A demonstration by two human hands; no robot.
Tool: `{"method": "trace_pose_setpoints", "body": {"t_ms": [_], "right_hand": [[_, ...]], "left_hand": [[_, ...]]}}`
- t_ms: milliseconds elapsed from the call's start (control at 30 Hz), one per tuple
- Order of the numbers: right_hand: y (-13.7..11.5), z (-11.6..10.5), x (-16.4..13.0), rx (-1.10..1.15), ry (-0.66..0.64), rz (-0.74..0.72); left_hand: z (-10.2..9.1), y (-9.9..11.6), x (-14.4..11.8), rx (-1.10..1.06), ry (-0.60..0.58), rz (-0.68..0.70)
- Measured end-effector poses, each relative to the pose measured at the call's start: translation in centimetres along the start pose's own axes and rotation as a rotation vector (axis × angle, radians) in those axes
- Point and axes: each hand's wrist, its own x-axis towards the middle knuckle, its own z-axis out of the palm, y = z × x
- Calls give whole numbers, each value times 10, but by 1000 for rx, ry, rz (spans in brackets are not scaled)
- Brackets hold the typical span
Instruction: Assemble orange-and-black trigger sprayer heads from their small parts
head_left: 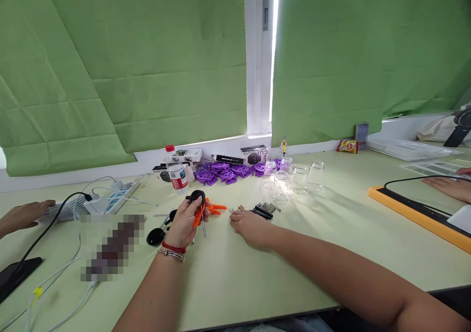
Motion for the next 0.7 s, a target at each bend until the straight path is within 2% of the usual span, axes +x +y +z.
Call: {"method": "trace_pose_setpoints", "body": {"t_ms": [100,200,300,400,467,567,700], "right_hand": [[1,-2,-3,64,-5,-25],[-6,-14,-2,254,85,73],[-20,-27,4,710,202,214],[-34,-32,12,1199,214,352],[-40,-29,15,1387,232,460],[-40,-23,13,1503,299,479],[-31,-22,3,1485,351,340]], "left_hand": [[0,0,0,-5,8,4],[-1,-2,1,-62,-11,-23],[3,-7,0,-181,-61,-41],[15,-15,-6,-240,-130,-38],[25,-20,-13,-230,-205,-30],[31,-22,-19,-138,-297,-15],[25,-17,-19,-33,-268,76]]}}
